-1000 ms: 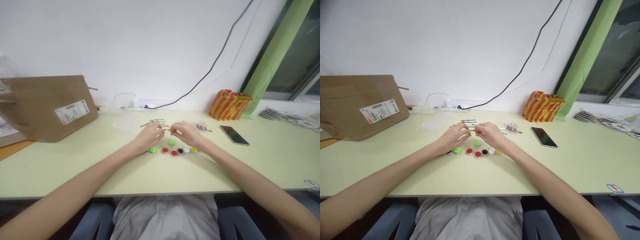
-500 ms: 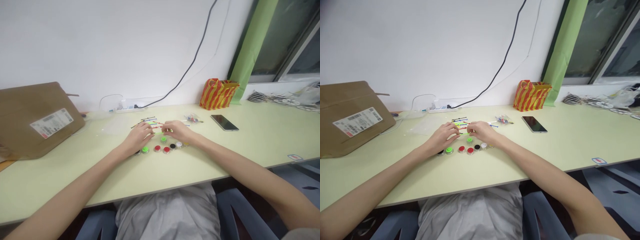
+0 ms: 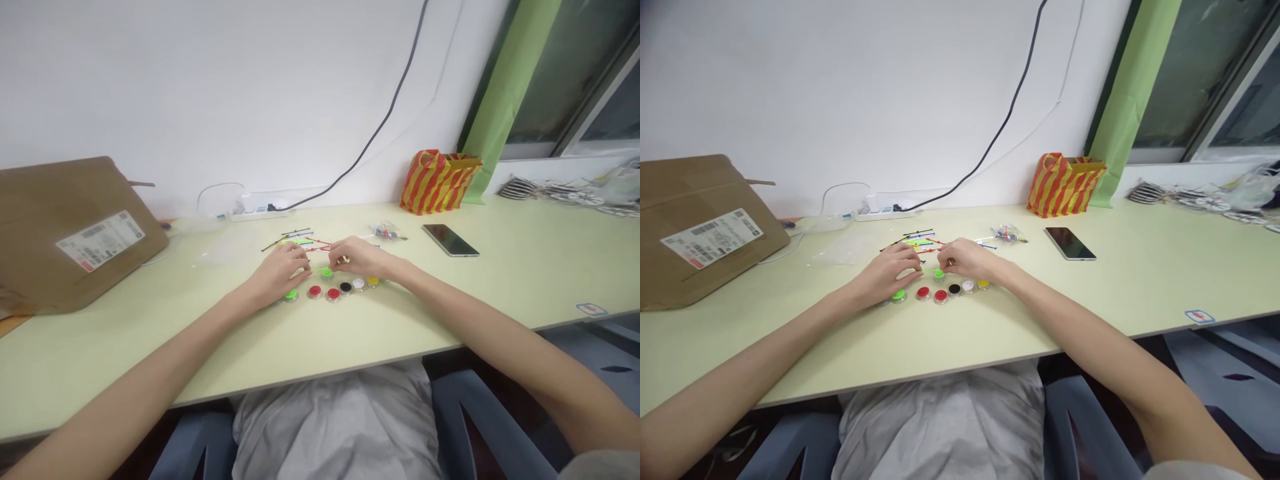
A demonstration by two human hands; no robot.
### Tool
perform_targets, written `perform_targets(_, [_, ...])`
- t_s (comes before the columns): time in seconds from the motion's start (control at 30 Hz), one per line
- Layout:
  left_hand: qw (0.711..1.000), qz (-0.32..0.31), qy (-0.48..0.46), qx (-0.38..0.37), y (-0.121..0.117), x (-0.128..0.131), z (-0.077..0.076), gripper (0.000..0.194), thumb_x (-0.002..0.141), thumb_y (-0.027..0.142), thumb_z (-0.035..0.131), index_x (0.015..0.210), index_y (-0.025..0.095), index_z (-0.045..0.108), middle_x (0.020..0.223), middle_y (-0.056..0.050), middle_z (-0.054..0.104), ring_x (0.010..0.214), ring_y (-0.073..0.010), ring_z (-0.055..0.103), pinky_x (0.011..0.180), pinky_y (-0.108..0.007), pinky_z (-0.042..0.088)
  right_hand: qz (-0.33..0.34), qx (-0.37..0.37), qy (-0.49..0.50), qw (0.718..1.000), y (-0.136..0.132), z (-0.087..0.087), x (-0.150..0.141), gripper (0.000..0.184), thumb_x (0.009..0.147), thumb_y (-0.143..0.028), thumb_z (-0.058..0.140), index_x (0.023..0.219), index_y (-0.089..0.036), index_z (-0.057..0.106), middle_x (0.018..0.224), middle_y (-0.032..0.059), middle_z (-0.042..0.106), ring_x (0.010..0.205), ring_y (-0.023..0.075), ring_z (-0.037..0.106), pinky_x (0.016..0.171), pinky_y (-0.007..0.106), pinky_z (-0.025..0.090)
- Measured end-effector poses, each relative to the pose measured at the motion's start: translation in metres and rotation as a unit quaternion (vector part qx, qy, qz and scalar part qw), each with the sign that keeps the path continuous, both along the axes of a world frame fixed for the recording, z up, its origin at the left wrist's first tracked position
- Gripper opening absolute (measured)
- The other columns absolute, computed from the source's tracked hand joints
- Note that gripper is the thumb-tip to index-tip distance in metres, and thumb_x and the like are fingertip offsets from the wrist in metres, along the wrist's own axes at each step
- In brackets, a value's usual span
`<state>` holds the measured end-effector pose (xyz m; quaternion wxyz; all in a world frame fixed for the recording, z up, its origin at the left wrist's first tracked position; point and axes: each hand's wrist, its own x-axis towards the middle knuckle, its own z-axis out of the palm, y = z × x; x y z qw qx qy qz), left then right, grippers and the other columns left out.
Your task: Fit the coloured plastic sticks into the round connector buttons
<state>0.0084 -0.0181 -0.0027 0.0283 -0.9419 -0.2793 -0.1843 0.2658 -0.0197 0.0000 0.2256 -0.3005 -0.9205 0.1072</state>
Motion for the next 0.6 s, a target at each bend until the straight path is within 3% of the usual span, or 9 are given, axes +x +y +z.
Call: perform_targets(0.6, [1.000, 0.003, 0.026, 0.013, 0.000, 0.004, 0.001, 0.024, 0.099, 0.029, 0.050, 0.086, 0.020, 0.069, 0.095, -0.008, 0.067, 0.103, -0.0279, 0.055, 0.093, -0.044, 0.046, -0.023, 0.001, -0.039, 0.999, -0.010, 0.005, -0.004, 0.019, 0.081, -0.002, 0.056, 0.070, -0.016, 0.061, 0.079, 0.0025, 0.063, 0.070, 0.0138, 0.051, 0.067, 0.026, 0.033])
